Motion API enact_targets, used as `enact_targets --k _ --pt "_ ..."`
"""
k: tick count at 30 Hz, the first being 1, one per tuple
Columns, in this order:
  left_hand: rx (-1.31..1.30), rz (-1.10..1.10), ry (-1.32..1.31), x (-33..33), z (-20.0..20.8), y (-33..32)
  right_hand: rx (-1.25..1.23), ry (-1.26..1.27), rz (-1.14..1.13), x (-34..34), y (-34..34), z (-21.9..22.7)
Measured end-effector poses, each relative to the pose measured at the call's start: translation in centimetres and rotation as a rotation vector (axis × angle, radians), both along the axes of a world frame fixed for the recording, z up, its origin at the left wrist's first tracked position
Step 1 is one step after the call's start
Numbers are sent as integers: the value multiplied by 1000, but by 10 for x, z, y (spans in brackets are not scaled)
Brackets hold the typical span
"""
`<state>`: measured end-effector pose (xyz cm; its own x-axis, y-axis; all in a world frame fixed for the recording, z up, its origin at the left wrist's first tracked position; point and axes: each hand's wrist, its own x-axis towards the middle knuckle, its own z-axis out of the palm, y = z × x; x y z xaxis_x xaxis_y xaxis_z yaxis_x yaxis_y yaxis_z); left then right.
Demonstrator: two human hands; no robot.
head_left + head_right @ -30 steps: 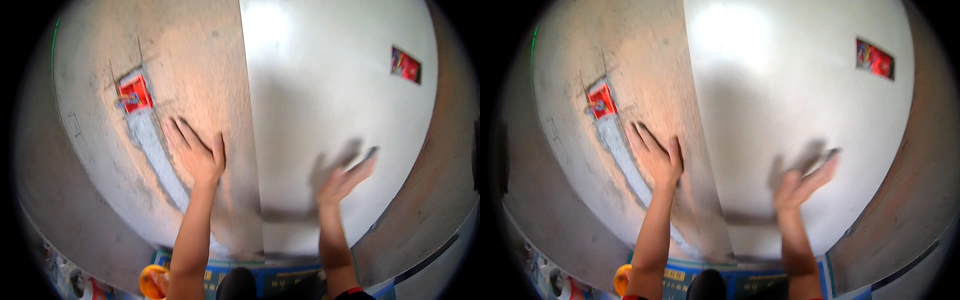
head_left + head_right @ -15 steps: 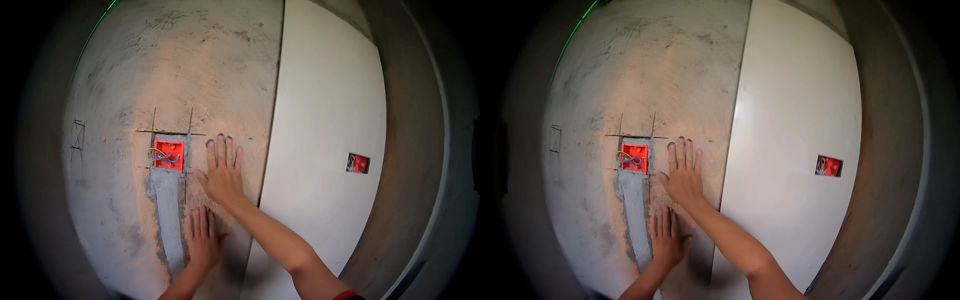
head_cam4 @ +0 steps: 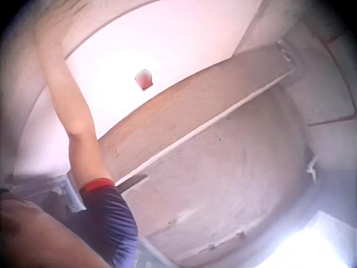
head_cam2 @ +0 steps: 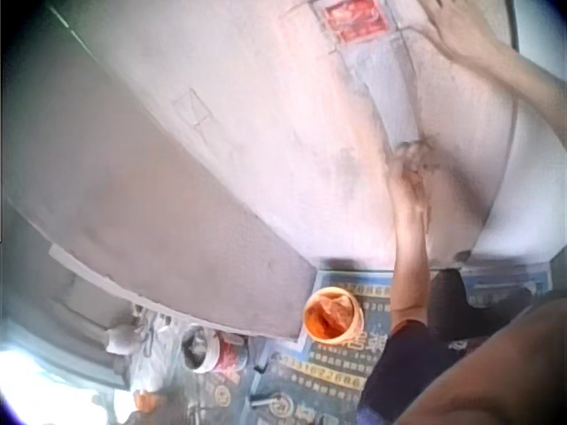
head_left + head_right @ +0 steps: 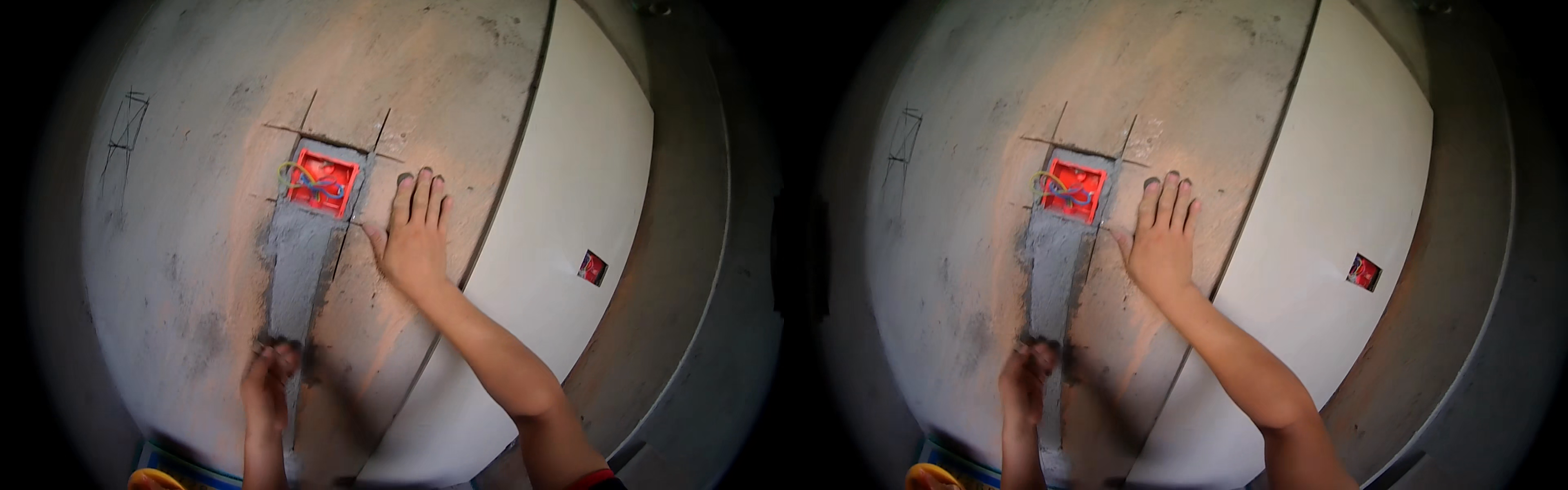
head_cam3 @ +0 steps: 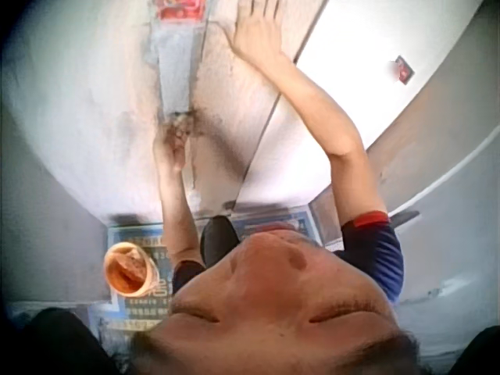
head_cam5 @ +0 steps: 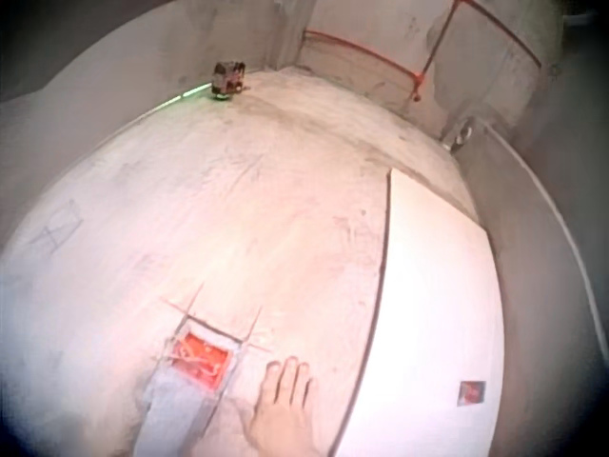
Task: The person applies mortar to a large white tile, presses it against a concrete wall, and uses a rubber mallet and a grout float to secure and level it.
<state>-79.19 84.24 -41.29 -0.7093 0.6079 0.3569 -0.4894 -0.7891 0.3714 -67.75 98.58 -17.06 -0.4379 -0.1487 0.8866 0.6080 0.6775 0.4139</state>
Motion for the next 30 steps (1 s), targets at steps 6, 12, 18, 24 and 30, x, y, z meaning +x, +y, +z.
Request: enact_targets --k 6,12,18,24,30 --pt "-481 1147 452 -28 29 -9 8 -115 -120 15 -7 -16" --pt "-817 1767 936 -76 15 28 -530 -190 330 62 -68 -40" --pt "-757 1757 950 -76 12 32 -2491 130 1509 69 -21 -119" --pt "-734 1764 982 -75 8 40 -2535 461 1719 69 3 -151" --pt "-761 1801 982 -72 10 43 -2548 660 1568 74 -3 -152"
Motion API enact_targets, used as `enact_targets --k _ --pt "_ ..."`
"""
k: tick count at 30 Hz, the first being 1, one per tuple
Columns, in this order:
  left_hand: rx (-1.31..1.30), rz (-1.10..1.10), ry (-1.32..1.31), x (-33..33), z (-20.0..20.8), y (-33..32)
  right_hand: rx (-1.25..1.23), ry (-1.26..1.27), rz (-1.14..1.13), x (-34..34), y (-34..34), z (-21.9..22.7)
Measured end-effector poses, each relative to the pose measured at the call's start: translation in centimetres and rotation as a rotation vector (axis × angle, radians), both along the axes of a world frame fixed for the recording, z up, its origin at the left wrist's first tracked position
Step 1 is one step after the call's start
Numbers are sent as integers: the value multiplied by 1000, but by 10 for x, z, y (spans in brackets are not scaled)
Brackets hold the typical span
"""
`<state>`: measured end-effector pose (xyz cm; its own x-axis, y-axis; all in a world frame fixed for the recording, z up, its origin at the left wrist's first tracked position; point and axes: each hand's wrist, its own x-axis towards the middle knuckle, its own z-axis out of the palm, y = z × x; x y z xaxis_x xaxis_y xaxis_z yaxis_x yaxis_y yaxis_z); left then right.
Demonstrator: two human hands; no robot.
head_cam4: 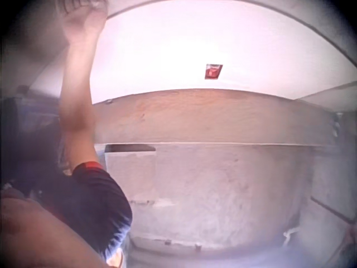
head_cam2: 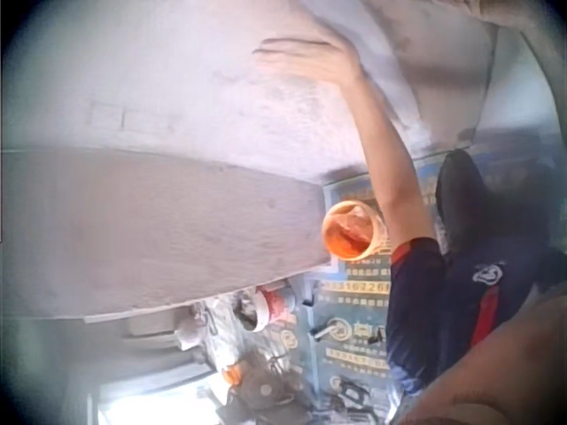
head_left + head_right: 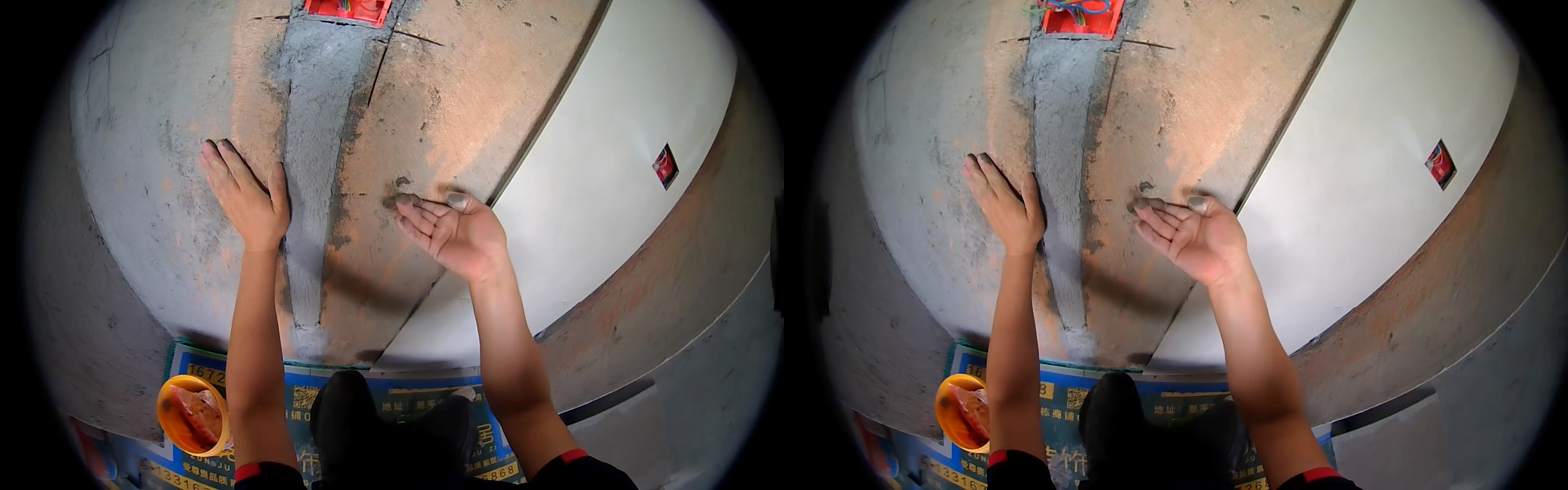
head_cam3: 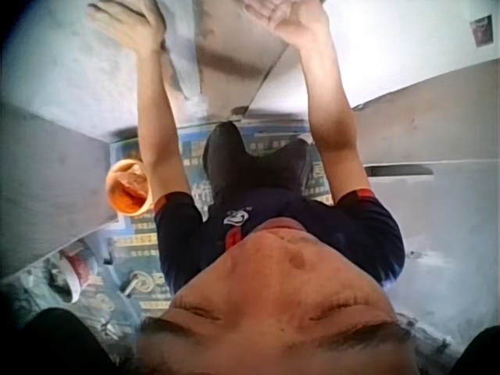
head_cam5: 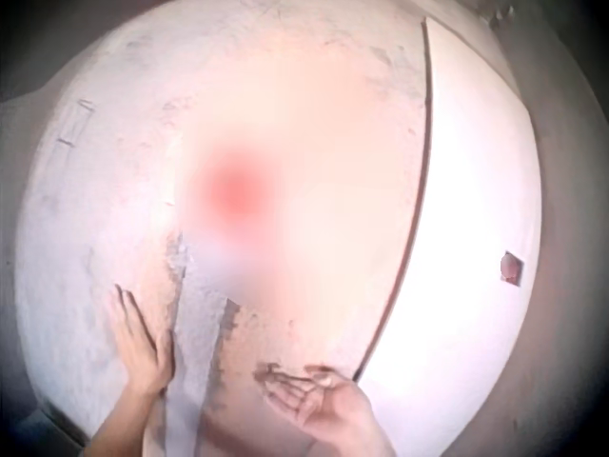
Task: The person applies mortar to a large white tile, presses it against a concrete wall, and uses a rubber mallet and a grout float to secure and level it.
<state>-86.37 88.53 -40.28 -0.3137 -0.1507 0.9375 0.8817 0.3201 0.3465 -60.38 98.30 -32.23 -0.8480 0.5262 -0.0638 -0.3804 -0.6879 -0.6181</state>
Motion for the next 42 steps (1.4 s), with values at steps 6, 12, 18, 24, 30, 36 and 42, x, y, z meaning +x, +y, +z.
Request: enact_targets --k 6,12,18,24,30,36,42 --pt "-27 -4 -65 -12 -10 1 662 -69 -164 14 -31 -33" --pt "33 -116 -168 -3 -28 -8 2312 -274 -1483 -37 -32 35" --pt "-105 11 -63 -9 -50 -9 2237 -940 -1607 -72 16 -7" --pt "-66 -42 -67 0 -55 0 2142 -1036 -1125 -46 -7 -83" --pt "-66 -57 -37 -6 -60 -8 1182 -168 -461 -6 -75 -90" --pt "-79 -76 -21 -13 -71 -12 248 254 -207 -26 -35 -108" --pt "-191 -84 72 -36 -97 -31 147 163 -334 -37 -32 -132"
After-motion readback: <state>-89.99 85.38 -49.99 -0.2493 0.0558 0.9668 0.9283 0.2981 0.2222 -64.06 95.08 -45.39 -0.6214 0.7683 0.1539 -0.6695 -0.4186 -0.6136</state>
